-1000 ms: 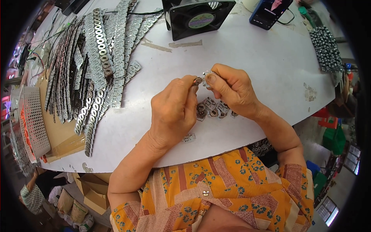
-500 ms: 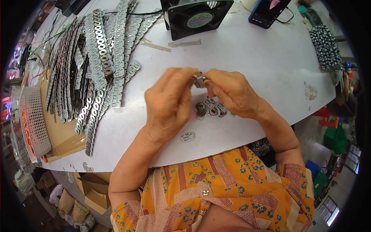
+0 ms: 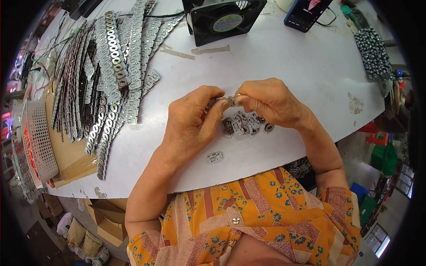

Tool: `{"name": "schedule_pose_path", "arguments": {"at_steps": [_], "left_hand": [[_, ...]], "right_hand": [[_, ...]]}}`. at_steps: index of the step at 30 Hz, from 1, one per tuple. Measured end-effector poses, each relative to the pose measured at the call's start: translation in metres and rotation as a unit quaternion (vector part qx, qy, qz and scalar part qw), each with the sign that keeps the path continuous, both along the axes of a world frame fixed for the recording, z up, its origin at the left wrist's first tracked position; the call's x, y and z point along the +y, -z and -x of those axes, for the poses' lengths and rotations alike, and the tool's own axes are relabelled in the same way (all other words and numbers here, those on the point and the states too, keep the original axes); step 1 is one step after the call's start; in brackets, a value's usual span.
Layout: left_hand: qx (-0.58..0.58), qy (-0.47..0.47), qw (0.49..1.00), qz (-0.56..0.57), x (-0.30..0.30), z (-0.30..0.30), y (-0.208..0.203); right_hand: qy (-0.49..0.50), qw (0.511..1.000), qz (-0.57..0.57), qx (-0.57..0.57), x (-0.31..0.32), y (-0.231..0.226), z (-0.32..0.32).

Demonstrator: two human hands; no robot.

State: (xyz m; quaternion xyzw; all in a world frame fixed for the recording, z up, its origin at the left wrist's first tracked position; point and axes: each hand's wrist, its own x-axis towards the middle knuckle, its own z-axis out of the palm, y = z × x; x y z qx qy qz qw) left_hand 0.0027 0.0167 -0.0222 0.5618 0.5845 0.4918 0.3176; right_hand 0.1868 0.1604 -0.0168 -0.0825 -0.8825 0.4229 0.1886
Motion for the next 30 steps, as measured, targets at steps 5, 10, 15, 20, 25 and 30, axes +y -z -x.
{"name": "schedule_pose_path", "arguments": {"at_steps": [5, 10, 15, 20, 25, 30], "left_hand": [[-0.234, 0.021, 0.962, 0.142, -0.005, 0.002, -0.025], [-0.354, 0.000, 0.927, 0.127, 0.000, -0.001, -0.020], [-0.124, -0.047, 0.991, -0.036, 0.001, -0.009, 0.002], [0.181, -0.060, 0.969, -0.156, 0.004, -0.011, 0.001], [0.183, -0.088, 0.967, -0.154, 0.003, -0.015, 0.002], [0.087, -0.088, 0.983, -0.135, 0.005, -0.017, -0.001]], "right_hand": [[0.012, 0.999, 0.039, 0.028, -0.013, -0.011, -0.003], [0.043, 0.818, 0.569, -0.073, -0.013, -0.015, 0.001], [0.102, 0.885, 0.450, -0.068, -0.017, -0.015, 0.004], [0.126, 0.955, 0.268, -0.018, -0.023, -0.010, 0.006], [0.116, 0.940, 0.320, -0.027, -0.021, -0.013, 0.004], [0.125, 0.919, 0.374, -0.012, -0.023, -0.013, 0.003]]}}
